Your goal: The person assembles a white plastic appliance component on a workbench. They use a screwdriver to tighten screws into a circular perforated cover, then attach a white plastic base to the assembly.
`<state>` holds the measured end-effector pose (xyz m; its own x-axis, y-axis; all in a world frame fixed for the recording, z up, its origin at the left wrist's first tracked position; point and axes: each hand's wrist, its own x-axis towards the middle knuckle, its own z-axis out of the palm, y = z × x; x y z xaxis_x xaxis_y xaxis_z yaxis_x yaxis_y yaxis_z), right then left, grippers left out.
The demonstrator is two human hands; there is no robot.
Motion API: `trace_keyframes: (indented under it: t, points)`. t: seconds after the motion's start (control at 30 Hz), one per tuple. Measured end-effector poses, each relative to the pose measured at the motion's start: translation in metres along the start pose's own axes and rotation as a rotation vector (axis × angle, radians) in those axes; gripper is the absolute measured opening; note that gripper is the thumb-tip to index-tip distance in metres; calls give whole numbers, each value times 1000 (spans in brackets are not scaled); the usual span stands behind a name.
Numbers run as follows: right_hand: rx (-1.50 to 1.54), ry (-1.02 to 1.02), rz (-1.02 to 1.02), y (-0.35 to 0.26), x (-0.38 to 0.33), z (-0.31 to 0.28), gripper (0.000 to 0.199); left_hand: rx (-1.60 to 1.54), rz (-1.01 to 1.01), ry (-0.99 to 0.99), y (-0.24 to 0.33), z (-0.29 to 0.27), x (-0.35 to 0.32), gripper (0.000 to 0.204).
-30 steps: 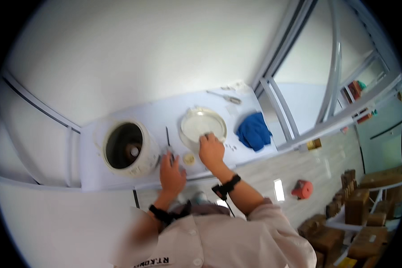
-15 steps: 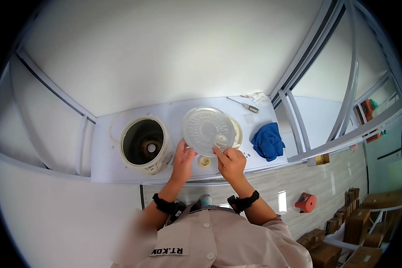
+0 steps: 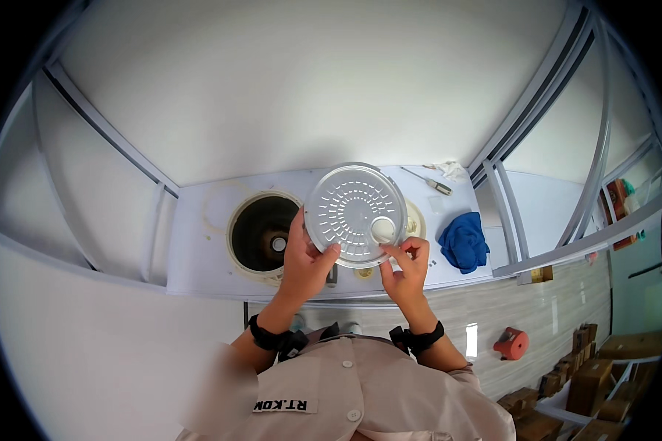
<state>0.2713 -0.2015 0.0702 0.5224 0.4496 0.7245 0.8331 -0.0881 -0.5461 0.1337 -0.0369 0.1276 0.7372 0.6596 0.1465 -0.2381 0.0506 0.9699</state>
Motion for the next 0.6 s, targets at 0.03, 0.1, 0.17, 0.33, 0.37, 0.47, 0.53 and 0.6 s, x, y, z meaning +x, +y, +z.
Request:
trace_keyframes:
  t: [0.03, 0.1, 0.17, 0.33, 0.37, 0.47, 0.53, 0.6]
  points:
    - [23, 6, 7, -5, 2, 4, 41, 18, 11, -18, 2, -9, 4, 78]
    - [65, 22, 22, -17, 8, 12, 48, 42, 7, -36, 4, -30, 10, 83]
    - [62, 6, 55, -27, 11, 21, 61, 56, -24, -37, 5, -52, 14, 84]
    - [418, -55, 276, -51, 15, 41, 72, 99, -45, -82, 29, -97, 18, 95]
    - [565, -75, 322, -56, 13, 46, 75, 70, -18, -96, 30, -103, 18, 98]
    - [789, -27, 499, -84, 15, 61, 78, -2, 42, -121, 32, -120, 17, 111]
    - [785, 73, 620, -110, 18, 75, 77, 10, 83, -193, 29, -136, 12, 113]
    - [702, 97, 662, -113, 18, 87, 74, -1, 43, -283, 34, -149, 7, 113]
